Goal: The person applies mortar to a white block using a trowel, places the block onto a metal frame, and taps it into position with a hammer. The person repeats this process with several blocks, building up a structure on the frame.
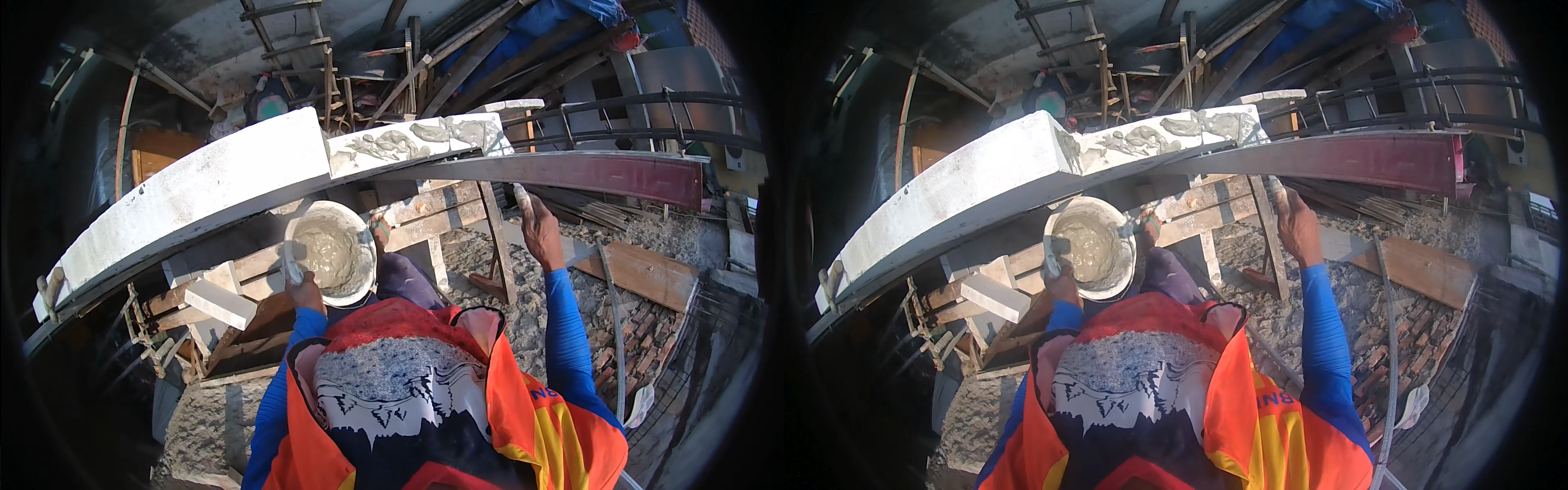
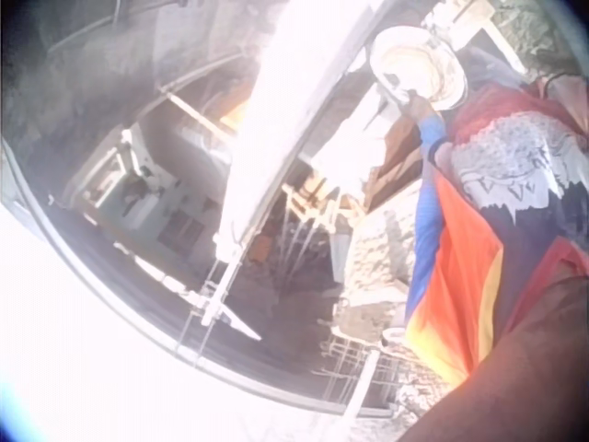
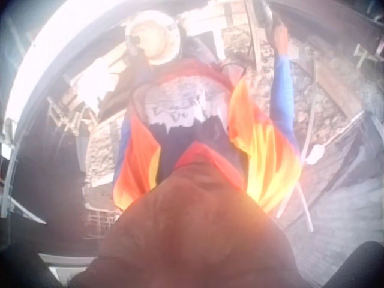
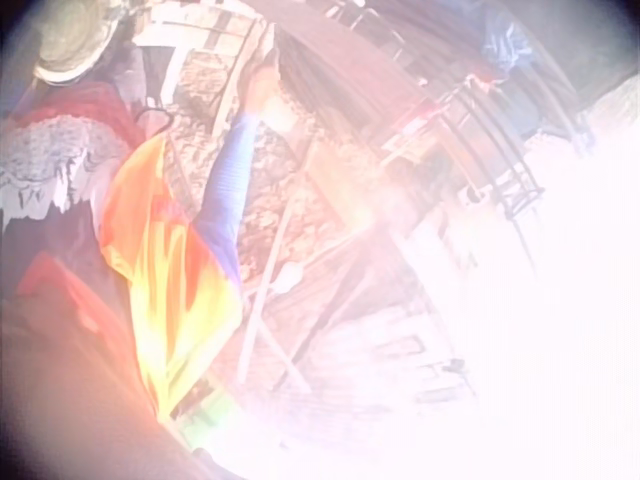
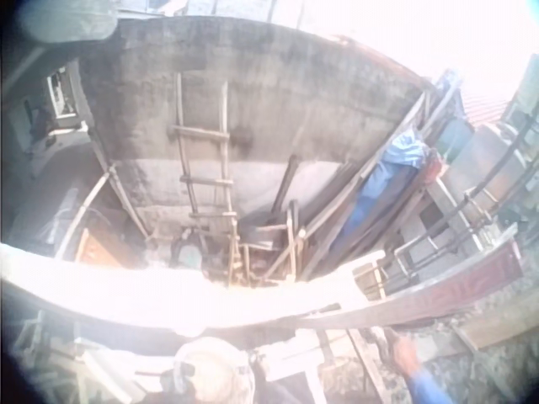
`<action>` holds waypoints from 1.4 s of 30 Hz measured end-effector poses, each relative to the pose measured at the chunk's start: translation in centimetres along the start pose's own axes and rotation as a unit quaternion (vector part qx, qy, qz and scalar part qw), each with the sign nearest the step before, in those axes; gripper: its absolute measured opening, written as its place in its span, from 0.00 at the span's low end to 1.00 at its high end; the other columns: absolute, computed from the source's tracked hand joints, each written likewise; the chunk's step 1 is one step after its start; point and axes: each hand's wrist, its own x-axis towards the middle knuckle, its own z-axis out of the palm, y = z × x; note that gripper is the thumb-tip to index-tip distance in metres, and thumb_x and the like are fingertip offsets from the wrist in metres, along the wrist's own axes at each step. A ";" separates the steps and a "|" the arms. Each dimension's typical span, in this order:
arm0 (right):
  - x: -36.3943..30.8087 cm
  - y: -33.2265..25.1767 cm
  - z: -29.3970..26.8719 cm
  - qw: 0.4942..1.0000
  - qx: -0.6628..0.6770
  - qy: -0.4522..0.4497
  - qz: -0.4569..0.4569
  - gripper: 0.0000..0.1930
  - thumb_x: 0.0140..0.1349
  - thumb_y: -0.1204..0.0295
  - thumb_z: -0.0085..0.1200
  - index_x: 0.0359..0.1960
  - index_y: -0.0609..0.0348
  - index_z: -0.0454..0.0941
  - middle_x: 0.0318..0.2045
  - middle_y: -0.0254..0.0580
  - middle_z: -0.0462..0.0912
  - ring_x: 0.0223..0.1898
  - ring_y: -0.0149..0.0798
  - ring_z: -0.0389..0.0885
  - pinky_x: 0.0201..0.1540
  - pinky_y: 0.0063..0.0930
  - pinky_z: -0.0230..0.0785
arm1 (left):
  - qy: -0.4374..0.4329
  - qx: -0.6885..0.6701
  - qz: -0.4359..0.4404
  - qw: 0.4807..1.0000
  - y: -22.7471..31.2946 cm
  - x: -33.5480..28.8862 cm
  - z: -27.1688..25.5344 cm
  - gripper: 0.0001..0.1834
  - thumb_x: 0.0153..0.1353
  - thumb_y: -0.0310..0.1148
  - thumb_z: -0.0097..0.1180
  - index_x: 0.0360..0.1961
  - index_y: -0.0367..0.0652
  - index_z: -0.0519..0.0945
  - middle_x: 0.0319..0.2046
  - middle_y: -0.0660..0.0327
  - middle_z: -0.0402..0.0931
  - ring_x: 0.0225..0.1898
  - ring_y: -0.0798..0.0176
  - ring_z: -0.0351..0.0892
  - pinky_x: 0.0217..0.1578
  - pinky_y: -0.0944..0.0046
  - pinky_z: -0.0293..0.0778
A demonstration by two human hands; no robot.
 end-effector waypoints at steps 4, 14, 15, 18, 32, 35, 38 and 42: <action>-4.6 0.2 -0.3 0.979 0.152 -0.069 0.113 0.24 0.79 0.55 0.44 0.58 0.66 0.78 0.32 0.41 0.83 0.30 0.39 0.79 0.36 0.33 0.72 | -0.009 -0.038 0.013 0.999 -1.3 1.3 -1.0 0.40 0.54 0.12 0.54 0.71 0.36 0.67 0.60 0.54 0.76 0.57 0.56 0.77 0.59 0.60 0.70; -0.7 -0.9 -1.3 0.999 -0.001 -0.032 0.013 0.22 0.79 0.57 0.44 0.57 0.65 0.78 0.41 0.65 0.85 0.42 0.64 0.84 0.44 0.45 0.73 | -0.008 0.032 0.018 0.999 -0.1 0.4 -0.9 0.34 0.55 0.16 0.56 0.67 0.36 0.71 0.55 0.55 0.78 0.55 0.57 0.77 0.59 0.60 0.70; -1.5 -0.3 -0.8 1.000 0.014 -0.009 0.026 0.22 0.79 0.56 0.43 0.55 0.64 0.78 0.34 0.56 0.80 0.35 0.54 0.79 0.39 0.41 0.71 | -0.004 0.029 0.012 0.999 -0.5 0.5 -1.1 0.34 0.55 0.16 0.56 0.67 0.37 0.71 0.56 0.55 0.78 0.55 0.57 0.77 0.60 0.59 0.70; -7.4 4.3 2.5 0.994 0.063 0.018 0.088 0.23 0.79 0.53 0.43 0.47 0.63 0.78 0.20 0.38 0.71 0.22 0.33 0.70 0.28 0.35 0.65 | 0.006 -0.009 0.024 1.000 -2.1 0.4 -1.9 0.33 0.56 0.16 0.56 0.66 0.36 0.72 0.58 0.53 0.77 0.59 0.56 0.76 0.62 0.58 0.69; -5.5 -3.6 27.1 0.769 -0.032 -0.288 -0.570 0.27 0.74 0.70 0.48 0.73 0.62 0.62 0.48 0.67 0.83 0.45 0.65 0.85 0.46 0.54 0.75 | 0.099 0.080 -0.024 0.992 -16.5 4.6 -1.1 0.36 0.58 0.32 0.64 0.69 0.42 0.73 0.58 0.43 0.79 0.60 0.41 0.78 0.62 0.51 0.72; -3.8 -4.8 31.8 0.765 -0.145 -0.464 -0.423 0.29 0.73 0.67 0.49 0.73 0.62 0.61 0.54 0.65 0.81 0.50 0.66 0.82 0.52 0.52 0.74 | 0.082 0.161 -0.067 0.981 -22.1 9.0 -0.4 0.36 0.57 0.32 0.64 0.69 0.42 0.73 0.60 0.42 0.78 0.61 0.43 0.78 0.63 0.52 0.72; -4.1 -6.5 36.5 0.755 -0.101 -0.479 -0.435 0.30 0.74 0.64 0.48 0.74 0.60 0.60 0.49 0.62 0.83 0.46 0.61 0.84 0.50 0.49 0.77 | 0.082 0.160 -0.070 0.981 -23.8 11.8 -0.7 0.35 0.57 0.32 0.63 0.69 0.42 0.73 0.61 0.43 0.77 0.63 0.45 0.78 0.65 0.53 0.72; -5.3 -9.1 40.2 0.787 -0.113 -0.494 -0.352 0.23 0.74 0.72 0.52 0.68 0.63 0.69 0.53 0.44 0.85 0.53 0.41 0.84 0.60 0.35 0.75 | 0.060 0.098 -0.101 0.988 -33.7 21.4 -0.4 0.35 0.59 0.32 0.63 0.69 0.42 0.72 0.62 0.46 0.77 0.63 0.44 0.77 0.65 0.54 0.72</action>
